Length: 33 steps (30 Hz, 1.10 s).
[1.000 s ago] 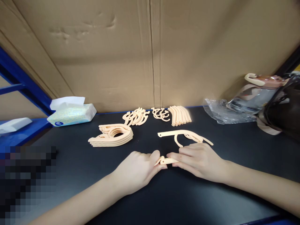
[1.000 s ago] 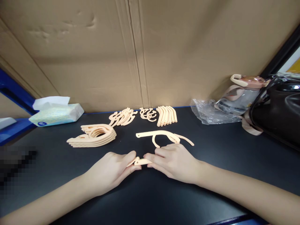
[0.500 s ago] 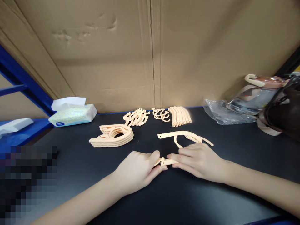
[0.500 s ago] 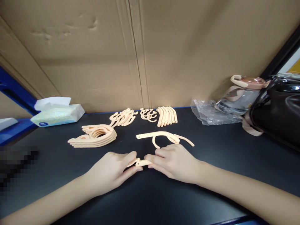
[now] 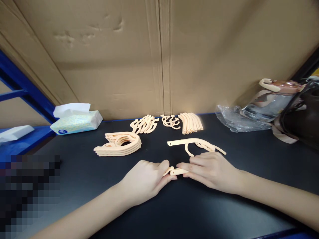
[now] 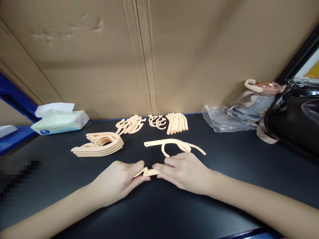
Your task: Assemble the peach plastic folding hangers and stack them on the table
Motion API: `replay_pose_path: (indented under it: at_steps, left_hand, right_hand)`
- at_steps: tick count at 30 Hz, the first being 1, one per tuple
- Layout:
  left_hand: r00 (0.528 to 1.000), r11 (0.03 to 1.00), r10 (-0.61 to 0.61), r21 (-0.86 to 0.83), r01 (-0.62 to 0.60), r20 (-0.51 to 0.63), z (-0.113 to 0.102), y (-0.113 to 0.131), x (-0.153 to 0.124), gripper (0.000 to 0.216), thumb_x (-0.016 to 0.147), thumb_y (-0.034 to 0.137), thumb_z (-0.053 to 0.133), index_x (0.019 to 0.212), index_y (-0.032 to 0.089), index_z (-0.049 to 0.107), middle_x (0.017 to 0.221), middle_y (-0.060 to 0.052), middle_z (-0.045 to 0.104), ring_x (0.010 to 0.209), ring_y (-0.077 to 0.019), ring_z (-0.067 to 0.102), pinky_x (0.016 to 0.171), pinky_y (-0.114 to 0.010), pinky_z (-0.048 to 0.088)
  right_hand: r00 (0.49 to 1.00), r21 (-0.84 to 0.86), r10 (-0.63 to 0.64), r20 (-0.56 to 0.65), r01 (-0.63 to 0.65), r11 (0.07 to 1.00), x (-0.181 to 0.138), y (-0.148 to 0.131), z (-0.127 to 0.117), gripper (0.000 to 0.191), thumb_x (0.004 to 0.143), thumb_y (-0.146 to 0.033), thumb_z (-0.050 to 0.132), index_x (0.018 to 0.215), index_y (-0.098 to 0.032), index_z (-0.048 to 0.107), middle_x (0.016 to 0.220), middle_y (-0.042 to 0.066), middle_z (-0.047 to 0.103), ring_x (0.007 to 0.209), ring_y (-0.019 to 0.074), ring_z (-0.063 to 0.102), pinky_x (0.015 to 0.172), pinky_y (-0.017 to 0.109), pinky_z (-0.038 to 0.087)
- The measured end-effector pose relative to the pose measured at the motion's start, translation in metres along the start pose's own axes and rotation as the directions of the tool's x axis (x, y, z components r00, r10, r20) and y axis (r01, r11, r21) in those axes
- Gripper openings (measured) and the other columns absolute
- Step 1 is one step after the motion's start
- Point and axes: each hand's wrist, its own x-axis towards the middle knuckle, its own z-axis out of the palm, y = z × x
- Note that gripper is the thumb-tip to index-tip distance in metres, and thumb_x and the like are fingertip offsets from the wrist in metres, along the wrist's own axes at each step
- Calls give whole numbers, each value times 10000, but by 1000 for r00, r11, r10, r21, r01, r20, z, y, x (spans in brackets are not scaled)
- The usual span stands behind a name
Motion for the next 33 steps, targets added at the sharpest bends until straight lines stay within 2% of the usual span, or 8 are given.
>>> replay_pose_path:
  at_steps: [12, 17, 25, 29, 33]
  left_hand:
    - [998, 993, 62, 106, -59, -32, 2, -2, 0, 283, 987, 363, 330, 761, 199, 380, 575, 32, 580, 426, -173, 575, 398, -256, 183]
    - [996, 981, 91, 173, -86, -21, 2, -1, 0, 277, 988, 342, 335, 765, 187, 392, 597, 28, 576, 458, -162, 591, 399, -255, 226]
    - [978, 913, 181, 387, -129, -101, 2, 0, 0, 288, 984, 317, 315, 736, 195, 395, 564, 25, 520, 416, -159, 529, 393, -279, 238]
    - [979, 933, 161, 342, -109, -126, 1, 0, 1, 269, 968, 350, 348, 753, 198, 403, 605, 21, 530, 482, -164, 541, 426, -277, 274]
    - [990, 986, 128, 115, -121, -53, -3, 0, 1, 216, 977, 306, 333, 800, 200, 397, 710, 22, 549, 589, -150, 557, 488, -256, 337]
  right_hand:
    - [1000, 26, 1, 10, -2, 1000, -1, -1, 0, 332, 1010, -301, 327, 1087, -171, 623, 697, -3, 621, 560, 111, 546, 552, 256, 381]
    - [999, 43, 10, 32, -12, 999, -2, -1, 1, 324, 1008, -313, 334, 1095, -180, 616, 701, -4, 627, 570, 115, 555, 557, 256, 378]
    - [996, 71, 43, 82, -49, 996, -1, 0, 0, 309, 1003, -325, 360, 1098, -184, 618, 707, -7, 627, 575, 101, 561, 564, 244, 381]
    - [998, 39, 27, 60, -29, 999, -3, 2, 2, 310, 1004, -318, 357, 1101, -183, 620, 714, -3, 632, 581, 104, 561, 567, 249, 377]
    - [999, 19, 9, 37, -9, 1000, -3, 3, 3, 290, 999, -307, 375, 1098, -183, 618, 701, -7, 628, 569, 111, 545, 555, 257, 364]
